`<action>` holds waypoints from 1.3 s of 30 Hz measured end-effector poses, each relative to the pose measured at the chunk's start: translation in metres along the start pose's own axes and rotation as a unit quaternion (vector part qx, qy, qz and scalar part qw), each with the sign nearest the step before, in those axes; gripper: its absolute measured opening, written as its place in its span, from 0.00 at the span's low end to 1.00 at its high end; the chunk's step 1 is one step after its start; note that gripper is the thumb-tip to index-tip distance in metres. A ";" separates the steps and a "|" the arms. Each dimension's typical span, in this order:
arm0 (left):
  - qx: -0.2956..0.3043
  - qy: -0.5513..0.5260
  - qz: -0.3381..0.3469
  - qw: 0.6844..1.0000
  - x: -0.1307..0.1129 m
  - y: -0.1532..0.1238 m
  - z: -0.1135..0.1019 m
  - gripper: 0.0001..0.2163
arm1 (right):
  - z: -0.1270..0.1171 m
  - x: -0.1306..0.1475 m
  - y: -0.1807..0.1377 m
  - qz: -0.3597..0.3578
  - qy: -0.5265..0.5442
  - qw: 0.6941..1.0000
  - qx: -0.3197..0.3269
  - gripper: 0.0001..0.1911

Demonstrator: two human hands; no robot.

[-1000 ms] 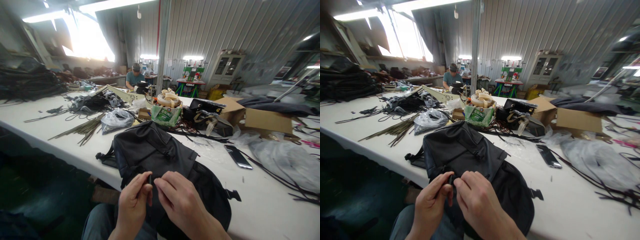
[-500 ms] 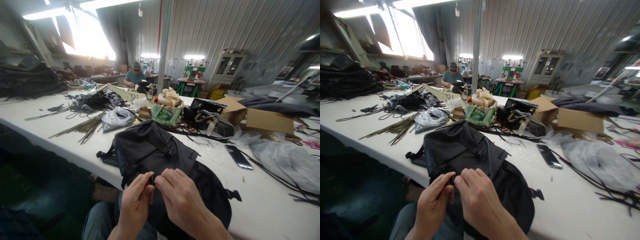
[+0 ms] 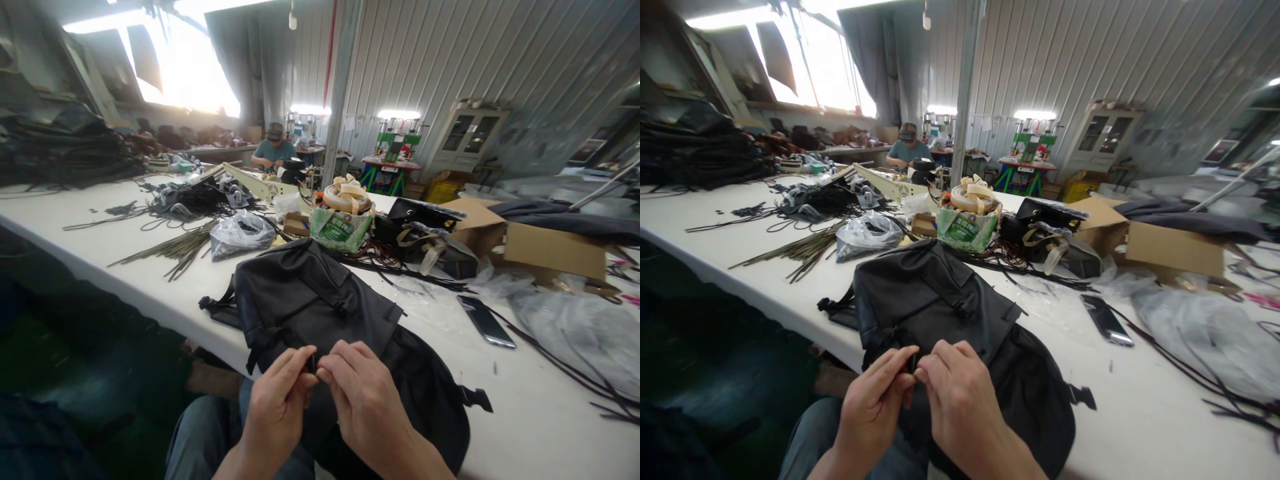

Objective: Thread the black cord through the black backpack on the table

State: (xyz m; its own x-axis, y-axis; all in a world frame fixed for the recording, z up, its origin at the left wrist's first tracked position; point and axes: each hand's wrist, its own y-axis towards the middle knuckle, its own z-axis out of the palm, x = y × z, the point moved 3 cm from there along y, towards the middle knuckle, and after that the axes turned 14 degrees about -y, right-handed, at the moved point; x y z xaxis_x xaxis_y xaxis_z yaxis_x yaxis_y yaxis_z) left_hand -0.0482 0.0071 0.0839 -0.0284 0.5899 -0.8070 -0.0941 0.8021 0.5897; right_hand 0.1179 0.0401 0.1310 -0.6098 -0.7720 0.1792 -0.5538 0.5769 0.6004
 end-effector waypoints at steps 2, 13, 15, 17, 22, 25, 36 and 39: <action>0.002 0.007 0.005 1.000 0.003 -0.003 0.000 0.21 | 0.001 0.001 -0.001 0.007 0.004 1.000 0.000 0.09; 0.030 0.075 0.062 0.995 0.004 -0.009 -0.002 0.24 | -0.019 0.004 -0.002 -0.008 -0.020 0.999 0.030 0.14; 0.032 0.085 0.070 0.993 0.006 -0.010 -0.001 0.25 | -0.020 0.004 -0.002 -0.020 -0.043 0.999 0.020 0.14; 0.035 0.089 0.073 0.993 0.008 -0.011 0.000 0.24 | -0.019 0.006 -0.001 -0.027 -0.059 0.998 0.005 0.15; 0.031 0.112 0.097 0.988 0.008 -0.012 0.000 0.20 | -0.016 0.011 0.000 -0.012 -0.067 0.997 -0.048 0.14; 0.025 0.127 0.105 0.986 0.006 -0.011 -0.001 0.18 | -0.011 0.013 -0.003 -0.002 -0.069 0.995 -0.072 0.15; 0.031 0.069 0.041 0.996 0.014 -0.020 -0.009 0.20 | 0.004 0.012 -0.016 -0.009 -0.061 0.993 -0.100 0.15; 0.043 0.040 -0.010 0.998 0.015 -0.023 -0.014 0.19 | 0.007 0.007 -0.019 0.002 -0.048 0.994 -0.096 0.12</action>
State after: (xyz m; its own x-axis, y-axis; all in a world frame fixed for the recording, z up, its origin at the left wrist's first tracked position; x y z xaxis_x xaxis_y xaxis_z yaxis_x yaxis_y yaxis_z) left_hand -0.0607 -0.0036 0.0575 -0.1062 0.5675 -0.8165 -0.0095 0.8205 0.5716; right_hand 0.1206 0.0254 0.1157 -0.6691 -0.7347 0.1119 -0.4383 0.5117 0.7389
